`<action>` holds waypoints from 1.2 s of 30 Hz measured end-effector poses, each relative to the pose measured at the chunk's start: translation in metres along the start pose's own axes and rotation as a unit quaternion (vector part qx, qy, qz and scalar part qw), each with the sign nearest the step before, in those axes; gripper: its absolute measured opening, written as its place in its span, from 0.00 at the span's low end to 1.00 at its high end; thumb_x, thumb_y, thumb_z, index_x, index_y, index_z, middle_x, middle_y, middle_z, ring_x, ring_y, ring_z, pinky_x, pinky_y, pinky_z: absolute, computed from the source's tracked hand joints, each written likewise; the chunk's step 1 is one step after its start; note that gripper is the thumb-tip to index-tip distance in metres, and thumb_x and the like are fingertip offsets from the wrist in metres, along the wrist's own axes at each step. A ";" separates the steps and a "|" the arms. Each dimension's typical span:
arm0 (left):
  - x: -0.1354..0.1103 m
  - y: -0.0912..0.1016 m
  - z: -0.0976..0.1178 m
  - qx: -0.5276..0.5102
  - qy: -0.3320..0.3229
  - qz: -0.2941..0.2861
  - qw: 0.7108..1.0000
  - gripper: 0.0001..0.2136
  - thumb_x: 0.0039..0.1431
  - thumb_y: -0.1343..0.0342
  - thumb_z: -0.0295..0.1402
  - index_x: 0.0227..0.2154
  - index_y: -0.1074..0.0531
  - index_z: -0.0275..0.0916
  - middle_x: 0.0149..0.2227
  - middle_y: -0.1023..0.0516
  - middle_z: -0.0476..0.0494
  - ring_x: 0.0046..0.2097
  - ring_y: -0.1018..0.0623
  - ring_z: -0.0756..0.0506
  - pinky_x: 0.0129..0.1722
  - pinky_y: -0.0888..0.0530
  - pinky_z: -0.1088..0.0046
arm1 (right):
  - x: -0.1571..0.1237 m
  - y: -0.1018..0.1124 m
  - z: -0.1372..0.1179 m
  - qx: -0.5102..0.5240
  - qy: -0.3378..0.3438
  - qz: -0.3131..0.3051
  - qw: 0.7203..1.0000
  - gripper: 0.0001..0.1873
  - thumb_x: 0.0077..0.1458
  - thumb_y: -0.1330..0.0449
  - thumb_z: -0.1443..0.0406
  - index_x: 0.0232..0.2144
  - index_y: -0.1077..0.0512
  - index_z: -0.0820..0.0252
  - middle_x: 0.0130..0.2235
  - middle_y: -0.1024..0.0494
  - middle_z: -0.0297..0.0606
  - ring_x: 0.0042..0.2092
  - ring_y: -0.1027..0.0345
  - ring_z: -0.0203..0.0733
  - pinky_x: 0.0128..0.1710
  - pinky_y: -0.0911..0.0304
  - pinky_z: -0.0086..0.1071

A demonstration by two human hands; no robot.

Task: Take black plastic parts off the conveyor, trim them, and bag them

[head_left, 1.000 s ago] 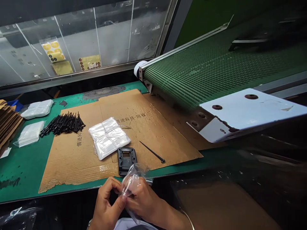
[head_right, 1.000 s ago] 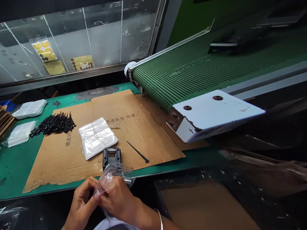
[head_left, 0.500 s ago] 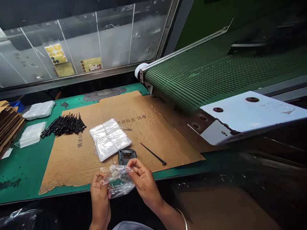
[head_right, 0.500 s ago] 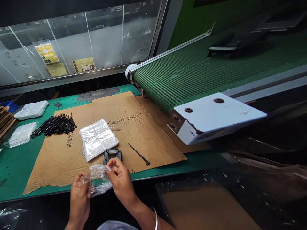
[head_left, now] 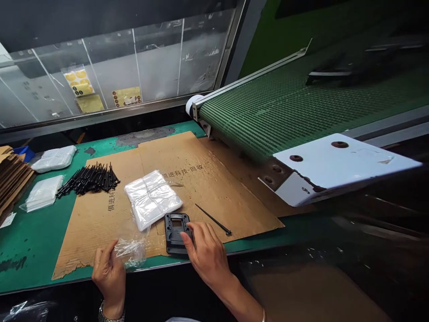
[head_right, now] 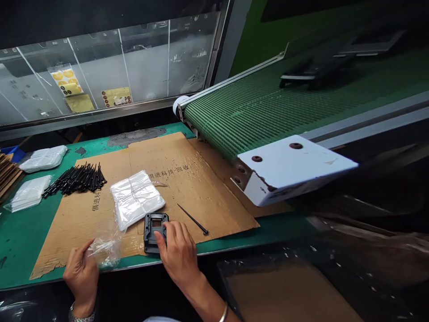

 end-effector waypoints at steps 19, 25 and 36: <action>-0.018 -0.041 -0.012 0.138 0.120 -0.246 0.952 0.11 0.55 0.53 0.31 0.37 0.28 0.39 0.19 0.26 0.47 0.23 0.27 0.43 0.23 0.38 0.72 | -0.045 -0.034 0.012 0.707 -0.342 -0.237 0.572 0.11 0.48 0.43 0.59 0.26 0.40 0.59 0.18 0.55 0.20 0.17 0.72 0.25 0.13 0.67 0.19; -0.016 -0.041 -0.008 0.155 0.126 -0.251 0.947 0.11 0.54 0.53 0.32 0.37 0.27 0.39 0.20 0.25 0.45 0.24 0.26 0.42 0.23 0.39 0.72 | -0.057 -0.038 -0.005 0.817 -0.409 -0.216 0.345 0.02 0.53 0.47 0.70 0.28 0.37 0.61 0.19 0.53 0.22 0.17 0.72 0.25 0.12 0.63 0.14; -0.015 -0.044 -0.003 0.157 0.129 -0.259 0.944 0.11 0.54 0.53 0.31 0.37 0.27 0.38 0.20 0.25 0.45 0.23 0.27 0.42 0.22 0.40 0.73 | -0.064 -0.042 -0.009 0.798 -0.384 -0.234 0.402 0.10 0.49 0.41 0.63 0.30 0.39 0.60 0.18 0.47 0.21 0.16 0.67 0.23 0.13 0.65 0.18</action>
Point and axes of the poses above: each hand's wrist, its own x-axis towards the middle knuckle, its own y-axis out of the back of the hand, z = x × y, the point moved 7 cm from there along x, towards the middle knuckle
